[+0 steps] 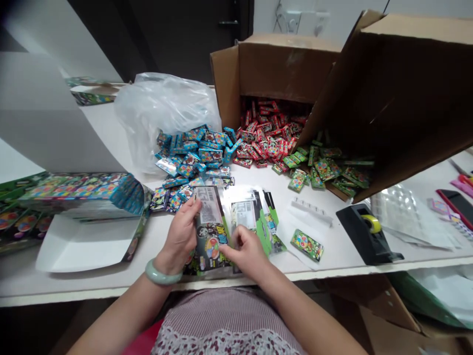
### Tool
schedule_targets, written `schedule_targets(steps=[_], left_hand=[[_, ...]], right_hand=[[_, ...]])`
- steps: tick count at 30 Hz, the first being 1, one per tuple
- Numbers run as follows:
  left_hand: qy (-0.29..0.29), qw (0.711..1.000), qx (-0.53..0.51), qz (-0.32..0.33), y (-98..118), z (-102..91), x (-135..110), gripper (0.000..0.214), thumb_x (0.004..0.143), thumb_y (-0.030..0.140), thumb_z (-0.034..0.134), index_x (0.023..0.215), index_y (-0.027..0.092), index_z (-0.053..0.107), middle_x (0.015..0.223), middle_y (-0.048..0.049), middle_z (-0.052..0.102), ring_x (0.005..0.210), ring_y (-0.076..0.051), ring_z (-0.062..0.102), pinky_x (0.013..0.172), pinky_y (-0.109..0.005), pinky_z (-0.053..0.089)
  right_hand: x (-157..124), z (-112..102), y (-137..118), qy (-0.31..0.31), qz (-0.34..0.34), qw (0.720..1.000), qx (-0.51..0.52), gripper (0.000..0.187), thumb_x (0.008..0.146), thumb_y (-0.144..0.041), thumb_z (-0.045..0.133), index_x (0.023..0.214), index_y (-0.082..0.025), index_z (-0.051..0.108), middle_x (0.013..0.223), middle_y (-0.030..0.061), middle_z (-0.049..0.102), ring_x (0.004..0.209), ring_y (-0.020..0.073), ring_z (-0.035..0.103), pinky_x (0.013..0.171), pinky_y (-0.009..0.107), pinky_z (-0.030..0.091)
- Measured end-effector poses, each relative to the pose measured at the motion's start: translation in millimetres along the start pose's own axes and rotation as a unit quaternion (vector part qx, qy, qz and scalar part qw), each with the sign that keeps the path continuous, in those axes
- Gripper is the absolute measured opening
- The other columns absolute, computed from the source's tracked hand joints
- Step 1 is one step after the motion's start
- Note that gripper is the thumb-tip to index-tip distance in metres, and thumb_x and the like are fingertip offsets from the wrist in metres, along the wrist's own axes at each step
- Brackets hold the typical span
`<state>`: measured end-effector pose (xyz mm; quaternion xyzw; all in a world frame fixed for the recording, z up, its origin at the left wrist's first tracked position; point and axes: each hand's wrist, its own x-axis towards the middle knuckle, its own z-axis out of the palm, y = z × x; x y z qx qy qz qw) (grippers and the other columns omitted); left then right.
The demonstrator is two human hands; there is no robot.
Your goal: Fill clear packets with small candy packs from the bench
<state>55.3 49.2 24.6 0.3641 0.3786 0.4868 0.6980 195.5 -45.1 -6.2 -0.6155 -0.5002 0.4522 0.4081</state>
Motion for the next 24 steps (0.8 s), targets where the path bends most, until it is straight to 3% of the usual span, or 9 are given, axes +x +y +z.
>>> schedule_targets(steps=[3,5,7,9,11,15,17,21,24], left_hand=[[-0.003,1.000,0.000,0.003,-2.1,-2.8,-2.8,0.033,0.077,0.037,0.070,0.101,0.018,0.059,0.091,-0.0040,0.072,0.087,-0.019,0.068,0.080,-0.032,0.054],[-0.003,1.000,0.007,0.014,-3.0,-2.1,-7.0,0.031,0.078,0.035,0.070,0.102,0.018,0.058,0.092,-0.0032,0.071,0.084,-0.017,0.068,0.078,-0.029,0.054],[-0.007,1.000,0.014,0.027,-4.9,0.5,-12.6,0.031,0.078,0.033,0.071,0.102,0.018,0.058,0.093,-0.0025,0.071,0.081,-0.016,0.068,0.074,-0.026,0.054],[-0.020,0.999,0.013,0.021,-8.0,3.7,-18.2,0.033,0.077,0.034,0.073,0.102,0.019,0.058,0.093,-0.0022,0.071,0.079,-0.015,0.068,0.071,-0.024,0.054],[-0.035,0.999,-0.001,-0.003,-11.5,5.9,-22.3,0.034,0.076,0.035,0.074,0.103,0.018,0.059,0.090,-0.0028,0.071,0.076,-0.016,0.068,0.070,-0.025,0.054],[-0.037,0.998,-0.029,-0.037,-15.3,5.1,-24.1,0.037,0.074,0.040,0.075,0.100,0.016,0.064,0.088,-0.0047,0.072,0.075,-0.017,0.068,0.071,-0.026,0.054],[-0.024,0.998,-0.034,-0.036,-15.1,2.9,-23.4,0.037,0.073,0.040,0.076,0.099,0.016,0.065,0.089,-0.0042,0.072,0.076,-0.016,0.068,0.071,-0.025,0.054],[0.004,0.999,-0.024,-0.033,-13.8,0.6,-23.8,0.033,0.071,0.037,0.077,0.094,0.017,0.065,0.084,-0.0021,0.072,0.072,-0.014,0.067,0.067,-0.023,0.053],[0.003,0.998,-0.021,-0.051,-14.7,0.7,-25.7,0.036,0.072,0.040,0.076,0.095,0.015,0.065,0.082,-0.0037,0.071,0.070,-0.015,0.066,0.064,-0.023,0.052]], right_hand=[[0.0,-7.1,-2.1,-0.062,0.019,0.997,0.040,0.032,0.069,-0.036,0.072,0.067,-0.021,0.044,0.062,-0.0046,0.048,0.058,0.0114,0.044,0.055,0.025,0.037],[2.3,-17.4,-12.8,-0.103,0.003,0.992,0.071,0.032,0.069,-0.038,0.073,0.086,-0.021,0.053,0.084,0.0018,0.061,0.076,0.0162,0.056,0.065,0.028,0.045],[8.1,-28.2,-27.0,-0.083,-0.032,0.992,0.084,0.043,0.069,-0.036,0.074,0.104,-0.021,0.054,0.106,0.0070,0.062,0.095,0.0199,0.058,0.076,0.032,0.048],[17.1,-35.2,-37.9,-0.038,-0.046,0.994,0.093,0.037,0.071,-0.036,0.071,0.100,-0.021,0.055,0.100,0.0068,0.063,0.091,0.0192,0.059,0.076,0.032,0.048],[26.6,-36.6,-40.8,-0.010,-0.038,0.994,0.103,0.025,0.073,-0.037,0.068,0.084,-0.020,0.054,0.080,0.0021,0.061,0.073,0.0153,0.057,0.066,0.030,0.047],[35.7,-30.9,-28.5,0.032,-0.027,0.993,0.108,0.027,0.071,-0.038,0.068,0.070,-0.021,0.047,0.065,-0.0034,0.052,0.060,0.0114,0.049,0.059,0.028,0.044],[32.8,-29.3,-22.0,0.023,-0.022,0.992,0.121,0.027,0.070,-0.037,0.070,0.072,-0.021,0.049,0.068,-0.0025,0.055,0.063,0.0124,0.052,0.061,0.029,0.046],[17.9,-29.3,-14.2,-0.072,-0.002,0.990,0.124,0.027,0.070,-0.035,0.073,0.086,-0.020,0.058,0.082,0.0017,0.065,0.075,0.0162,0.060,0.069,0.032,0.050],[9.5,-28.2,-7.4,-0.086,0.013,0.990,0.115,0.025,0.073,-0.034,0.072,0.089,-0.020,0.059,0.082,0.0022,0.065,0.075,0.0168,0.061,0.070,0.034,0.052]])
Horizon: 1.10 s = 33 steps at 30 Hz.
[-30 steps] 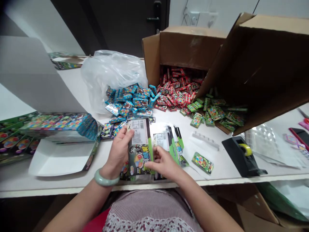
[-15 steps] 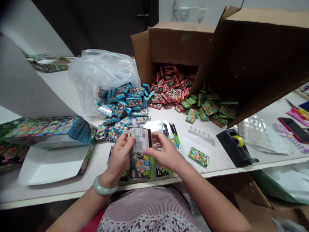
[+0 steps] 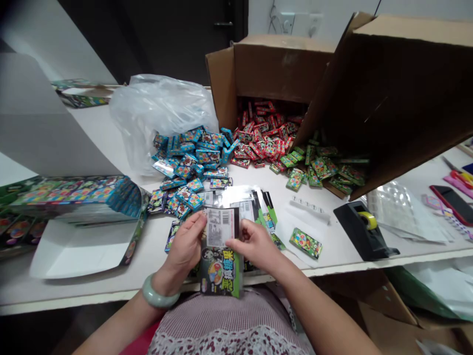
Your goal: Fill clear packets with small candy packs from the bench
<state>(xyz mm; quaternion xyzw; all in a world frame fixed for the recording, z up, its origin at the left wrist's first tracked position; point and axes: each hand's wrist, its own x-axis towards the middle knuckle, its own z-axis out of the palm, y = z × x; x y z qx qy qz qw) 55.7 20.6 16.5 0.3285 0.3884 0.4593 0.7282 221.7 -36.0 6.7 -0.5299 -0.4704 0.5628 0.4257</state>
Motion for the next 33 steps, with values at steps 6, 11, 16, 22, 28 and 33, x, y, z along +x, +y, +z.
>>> schedule_targets(steps=[6,11,16,22,28,33], left_hand=[[-0.054,0.993,0.062,0.079,2.1,-10.3,-2.0,0.052,0.082,0.030,0.067,0.130,0.031,0.045,0.099,-0.0005,0.068,0.083,-0.014,0.065,0.073,-0.024,0.052],[-0.087,0.976,0.182,0.081,9.1,-19.8,-8.4,0.039,0.087,0.029,0.062,0.123,0.026,0.051,0.100,-0.0031,0.067,0.084,-0.014,0.063,0.073,-0.023,0.051],[-0.090,0.955,0.262,0.103,23.1,-22.2,-21.8,0.027,0.086,0.028,0.063,0.111,0.023,0.057,0.091,-0.0020,0.067,0.079,-0.013,0.063,0.068,-0.021,0.050],[-0.063,0.954,0.250,0.152,39.6,-10.1,-17.7,0.010,0.083,0.024,0.065,0.075,0.018,0.062,0.092,-0.0036,0.069,0.092,-0.015,0.063,0.084,-0.027,0.049],[-0.058,0.978,0.179,0.087,43.4,-7.7,-14.1,0.025,0.076,0.021,0.071,0.101,0.023,0.066,0.082,-0.0011,0.072,0.079,-0.013,0.066,0.074,-0.026,0.053],[-0.077,0.958,0.236,0.145,47.7,-7.7,-18.3,0.003,0.074,0.022,0.072,0.075,0.020,0.070,0.084,-0.0043,0.071,0.083,-0.016,0.065,0.079,-0.029,0.053]], right_hand=[[0.4,-3.5,-0.8,0.048,-0.058,0.994,0.073,0.051,0.074,-0.030,0.070,0.120,-0.026,0.048,0.095,0.0022,0.063,0.083,0.0152,0.063,0.079,0.034,0.053],[-0.7,-6.0,-13.4,0.154,-0.128,0.980,0.011,0.050,0.075,-0.028,0.071,0.119,-0.028,0.046,0.089,-0.0004,0.059,0.075,0.0132,0.061,0.070,0.030,0.052],[-6.8,-8.4,-20.0,0.094,-0.130,0.985,-0.061,0.023,0.082,-0.028,0.065,0.104,-0.025,0.057,0.079,-0.0014,0.059,0.066,0.0113,0.057,0.061,0.027,0.048],[-0.2,-15.0,-43.1,0.042,-0.164,0.978,-0.120,0.006,0.084,-0.026,0.061,0.082,-0.021,0.059,0.088,0.0029,0.060,0.083,0.0144,0.059,0.065,0.027,0.048],[2.8,-12.0,-50.6,0.032,-0.109,0.992,-0.046,0.020,0.080,-0.025,0.064,0.099,-0.024,0.058,0.086,0.0017,0.060,0.078,0.0139,0.059,0.056,0.024,0.048],[-1.9,-11.1,-59.4,0.007,-0.167,0.976,-0.142,0.010,0.081,-0.030,0.065,0.077,-0.022,0.059,0.094,0.0038,0.061,0.089,0.0158,0.059,0.066,0.028,0.051]])
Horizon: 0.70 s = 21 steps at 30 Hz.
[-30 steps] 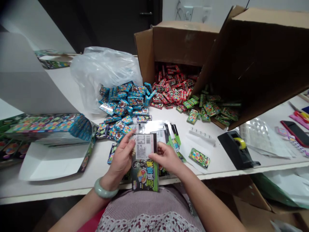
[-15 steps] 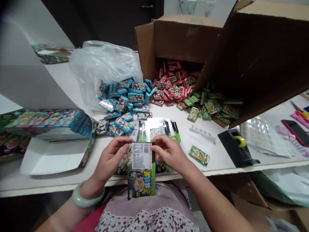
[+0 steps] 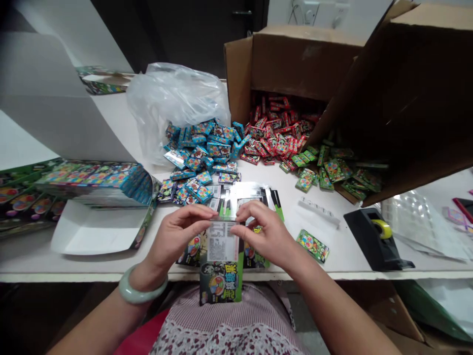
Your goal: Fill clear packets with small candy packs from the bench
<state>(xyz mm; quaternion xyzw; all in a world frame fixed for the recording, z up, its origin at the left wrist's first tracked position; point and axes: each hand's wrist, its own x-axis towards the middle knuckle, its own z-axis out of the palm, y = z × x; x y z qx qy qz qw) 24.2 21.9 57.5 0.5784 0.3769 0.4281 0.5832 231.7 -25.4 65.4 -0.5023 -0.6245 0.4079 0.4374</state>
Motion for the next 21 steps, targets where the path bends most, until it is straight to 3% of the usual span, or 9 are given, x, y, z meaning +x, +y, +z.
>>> schedule_targets(steps=[5,10,16,21], left_hand=[[0.027,0.998,-0.028,-0.046,2.4,5.5,6.3,0.010,0.070,0.026,0.074,0.075,0.019,0.068,0.072,-0.0014,0.067,0.067,-0.013,0.061,0.062,-0.026,0.050],[0.011,0.999,0.001,-0.043,5.1,3.2,9.1,0.008,0.070,0.022,0.073,0.069,0.019,0.065,0.070,-0.0011,0.064,0.064,-0.012,0.057,0.059,-0.025,0.047],[-0.083,0.993,0.058,0.056,5.3,-10.2,0.1,0.012,0.085,0.022,0.061,0.076,0.020,0.068,0.085,-0.0054,0.067,0.084,-0.017,0.063,0.079,-0.032,0.050],[-0.094,0.993,0.052,0.056,0.5,-11.8,-3.3,0.011,0.084,0.027,0.063,0.078,0.020,0.069,0.085,-0.0068,0.068,0.084,-0.019,0.063,0.079,-0.035,0.052]], right_hand=[[11.0,1.7,-2.4,0.007,0.084,0.995,0.050,0.014,0.080,-0.033,0.065,0.084,-0.020,0.060,0.078,0.0009,0.062,0.067,0.0120,0.055,0.058,0.026,0.045],[17.7,-1.1,-3.9,-0.046,0.111,0.991,0.065,0.013,0.079,-0.031,0.065,0.077,-0.019,0.061,0.072,0.0000,0.061,0.063,0.0109,0.052,0.056,0.025,0.042],[2.1,-3.2,-6.1,-0.051,0.033,0.998,-0.005,0.010,0.087,-0.030,0.059,0.082,-0.022,0.061,0.087,0.0032,0.063,0.081,0.0159,0.059,0.069,0.031,0.048],[-13.6,7.0,-0.8,-0.002,-0.054,0.996,-0.076,0.002,0.088,-0.024,0.059,0.088,-0.026,0.059,0.094,0.0039,0.061,0.092,0.0181,0.059,0.080,0.036,0.049]])
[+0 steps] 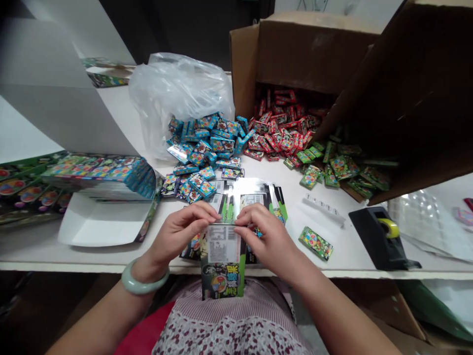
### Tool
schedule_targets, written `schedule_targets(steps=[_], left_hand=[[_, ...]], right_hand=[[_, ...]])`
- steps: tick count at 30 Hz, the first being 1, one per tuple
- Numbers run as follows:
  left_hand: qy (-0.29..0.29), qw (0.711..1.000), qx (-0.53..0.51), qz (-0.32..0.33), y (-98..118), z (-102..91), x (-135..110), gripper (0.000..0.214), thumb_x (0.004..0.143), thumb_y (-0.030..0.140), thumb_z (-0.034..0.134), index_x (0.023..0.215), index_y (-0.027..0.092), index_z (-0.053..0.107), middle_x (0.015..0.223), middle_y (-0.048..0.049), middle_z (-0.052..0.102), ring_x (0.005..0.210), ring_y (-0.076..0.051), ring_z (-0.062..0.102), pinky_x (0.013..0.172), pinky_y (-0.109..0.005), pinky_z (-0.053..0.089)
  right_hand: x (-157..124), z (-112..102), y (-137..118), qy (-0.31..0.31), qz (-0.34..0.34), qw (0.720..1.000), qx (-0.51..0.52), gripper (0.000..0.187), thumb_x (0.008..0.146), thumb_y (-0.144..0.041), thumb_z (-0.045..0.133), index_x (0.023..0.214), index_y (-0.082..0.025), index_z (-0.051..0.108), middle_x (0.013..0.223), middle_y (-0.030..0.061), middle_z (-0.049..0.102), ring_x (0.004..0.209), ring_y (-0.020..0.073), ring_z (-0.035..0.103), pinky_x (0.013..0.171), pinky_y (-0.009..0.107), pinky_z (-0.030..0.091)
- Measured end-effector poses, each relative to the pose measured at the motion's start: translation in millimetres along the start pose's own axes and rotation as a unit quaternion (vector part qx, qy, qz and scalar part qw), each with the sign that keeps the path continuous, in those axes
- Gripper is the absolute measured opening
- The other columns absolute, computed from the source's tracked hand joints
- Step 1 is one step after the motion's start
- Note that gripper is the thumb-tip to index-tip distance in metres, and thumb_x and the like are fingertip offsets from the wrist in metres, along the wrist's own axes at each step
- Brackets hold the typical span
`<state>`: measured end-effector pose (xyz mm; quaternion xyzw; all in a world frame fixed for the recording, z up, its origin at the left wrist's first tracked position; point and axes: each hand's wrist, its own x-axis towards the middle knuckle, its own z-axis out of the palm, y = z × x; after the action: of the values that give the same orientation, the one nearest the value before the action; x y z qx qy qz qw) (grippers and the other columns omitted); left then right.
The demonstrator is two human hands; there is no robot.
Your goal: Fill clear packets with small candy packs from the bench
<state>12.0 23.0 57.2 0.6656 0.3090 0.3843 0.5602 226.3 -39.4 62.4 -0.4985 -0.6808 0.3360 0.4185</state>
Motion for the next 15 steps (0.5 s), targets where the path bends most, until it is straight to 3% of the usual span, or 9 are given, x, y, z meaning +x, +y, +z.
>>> schedule_targets(steps=[7,12,15], left_hand=[[0.022,0.999,0.029,0.009,-5.2,-1.2,1.8,0.002,0.079,0.024,0.069,0.078,0.022,0.070,0.084,-0.0063,0.067,0.083,-0.019,0.063,0.073,-0.029,0.053],[0.022,0.996,0.063,-0.063,-13.2,-5.1,10.4,0.011,0.078,0.035,0.069,0.081,0.024,0.067,0.094,-0.0042,0.071,0.089,-0.022,0.066,0.072,-0.028,0.057],[0.029,0.991,0.099,-0.089,-16.8,-1.8,16.3,0.011,0.076,0.035,0.071,0.079,0.027,0.065,0.091,0.0016,0.072,0.086,-0.019,0.066,0.072,-0.027,0.057]], right_hand=[[1.9,10.7,6.4,0.052,-0.007,0.999,-0.001,0.007,0.089,-0.024,0.057,0.096,-0.025,0.059,0.094,0.0038,0.061,0.090,0.0172,0.059,0.075,0.033,0.050],[9.4,15.5,6.9,0.065,-0.021,0.998,0.008,0.001,0.088,-0.024,0.055,0.088,-0.023,0.056,0.093,0.0033,0.060,0.091,0.0153,0.058,0.082,0.032,0.049],[12.7,12.6,17.2,0.052,-0.006,0.997,0.048,0.008,0.087,-0.028,0.056,0.091,-0.021,0.058,0.095,0.0043,0.061,0.092,0.0151,0.058,0.082,0.031,0.050]])
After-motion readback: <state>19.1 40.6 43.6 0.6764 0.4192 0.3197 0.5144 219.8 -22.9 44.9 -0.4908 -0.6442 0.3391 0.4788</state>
